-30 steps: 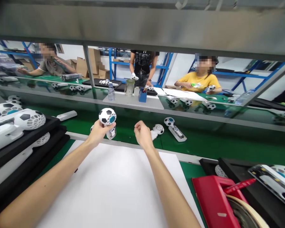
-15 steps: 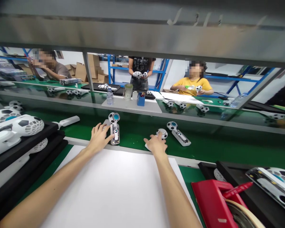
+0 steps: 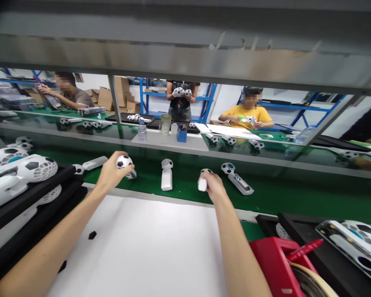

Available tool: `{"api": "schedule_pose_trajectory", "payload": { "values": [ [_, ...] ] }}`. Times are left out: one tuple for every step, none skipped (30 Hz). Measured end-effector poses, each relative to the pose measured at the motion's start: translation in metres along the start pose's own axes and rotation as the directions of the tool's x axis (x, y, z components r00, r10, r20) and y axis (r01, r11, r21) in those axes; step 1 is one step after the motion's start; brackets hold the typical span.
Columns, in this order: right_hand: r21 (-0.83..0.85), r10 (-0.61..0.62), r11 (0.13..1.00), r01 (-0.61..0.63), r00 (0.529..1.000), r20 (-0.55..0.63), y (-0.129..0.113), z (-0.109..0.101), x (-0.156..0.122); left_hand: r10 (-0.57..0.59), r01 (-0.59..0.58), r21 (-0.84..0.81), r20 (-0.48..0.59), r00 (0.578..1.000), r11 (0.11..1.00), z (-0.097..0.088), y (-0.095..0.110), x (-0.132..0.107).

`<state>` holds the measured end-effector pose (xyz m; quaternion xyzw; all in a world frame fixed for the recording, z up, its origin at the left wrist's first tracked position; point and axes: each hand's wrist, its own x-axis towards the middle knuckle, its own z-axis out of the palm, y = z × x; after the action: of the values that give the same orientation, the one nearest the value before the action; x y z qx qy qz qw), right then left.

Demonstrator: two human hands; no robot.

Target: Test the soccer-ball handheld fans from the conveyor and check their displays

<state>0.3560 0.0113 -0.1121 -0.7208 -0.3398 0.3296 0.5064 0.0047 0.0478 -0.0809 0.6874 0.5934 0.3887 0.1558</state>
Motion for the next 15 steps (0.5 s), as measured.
{"api": "schedule_pose_trajectory", "payload": {
  "values": [
    [0.119, 0.031, 0.992, -0.038, 0.998, 0.061, -0.004, -0.004, 0.000, -0.014, 0.014, -0.020, -0.007, 1.000, 1.000, -0.006, 0.002, 0.001],
    [0.229, 0.060, 0.969, -0.088, 0.990, 0.126, -0.007, -0.006, 0.000, -0.029, 0.029, -0.037, -0.009, 1.000, 0.999, -0.009, 0.002, 0.002],
    [0.325, 0.083, 0.935, -0.141, 0.979, 0.185, -0.010, -0.007, -0.001, -0.042, 0.042, -0.049, -0.007, 0.999, 0.998, -0.011, 0.001, 0.003],
    [0.407, 0.095, 0.894, -0.185, 0.969, 0.230, -0.011, -0.007, -0.003, -0.053, 0.052, -0.056, -0.003, 0.999, 0.997, -0.011, -0.003, 0.004],
    [0.475, 0.105, 0.851, -0.224, 0.959, 0.264, -0.011, -0.005, -0.004, -0.058, 0.058, -0.061, 0.006, 0.998, 0.996, -0.009, -0.007, 0.005],
    [0.530, 0.116, 0.807, -0.260, 0.950, 0.289, -0.009, -0.002, -0.005, -0.058, 0.060, -0.064, 0.023, 0.998, 0.996, -0.006, -0.013, 0.007],
    [0.572, 0.129, 0.766, -0.293, 0.942, 0.311, -0.008, 0.001, -0.006, -0.059, 0.062, -0.065, 0.047, 0.997, 0.996, -0.002, -0.018, 0.008],
    [0.602, 0.145, 0.728, -0.327, 0.932, 0.331, -0.005, 0.005, -0.007, -0.062, 0.067, -0.061, 0.077, 0.995, 0.996, 0.003, -0.025, 0.009],
    [0.621, 0.166, 0.695, -0.362, 0.921, 0.352, -0.003, 0.009, -0.008, -0.071, 0.077, -0.053, 0.109, 0.991, 0.996, 0.009, -0.031, 0.009],
    [0.632, 0.188, 0.666, -0.397, 0.909, 0.372, -0.001, 0.012, -0.009, -0.084, 0.090, -0.041, 0.144, 0.986, 0.995, 0.015, -0.037, 0.010],
    [0.636, 0.213, 0.641, -0.430, 0.895, 0.391, 0.001, 0.014, -0.009, -0.099, 0.105, -0.024, 0.179, 0.979, 0.994, 0.021, -0.042, 0.009],
    [0.636, 0.237, 0.621, -0.458, 0.883, 0.405, 0.002, 0.016, -0.009, -0.113, 0.117, -0.005, 0.215, 0.970, 0.993, 0.028, -0.046, 0.008],
    [0.634, 0.259, 0.607, -0.480, 0.873, 0.413, 0.003, 0.017, -0.009, -0.125, 0.125, 0.015, 0.250, 0.960, 0.992, 0.035, -0.050, 0.006],
    [0.632, 0.280, 0.597, -0.494, 0.866, 0.414, 0.003, 0.018, -0.009, -0.132, 0.128, 0.032, 0.284, 0.950, 0.991, 0.041, -0.053, 0.004],
    [0.631, 0.298, 0.591, -0.502, 0.864, 0.406, 0.003, 0.018, -0.008, -0.137, 0.129, 0.047, 0.311, 0.940, 0.991, 0.046, -0.055, 0.002]
  ]
}}
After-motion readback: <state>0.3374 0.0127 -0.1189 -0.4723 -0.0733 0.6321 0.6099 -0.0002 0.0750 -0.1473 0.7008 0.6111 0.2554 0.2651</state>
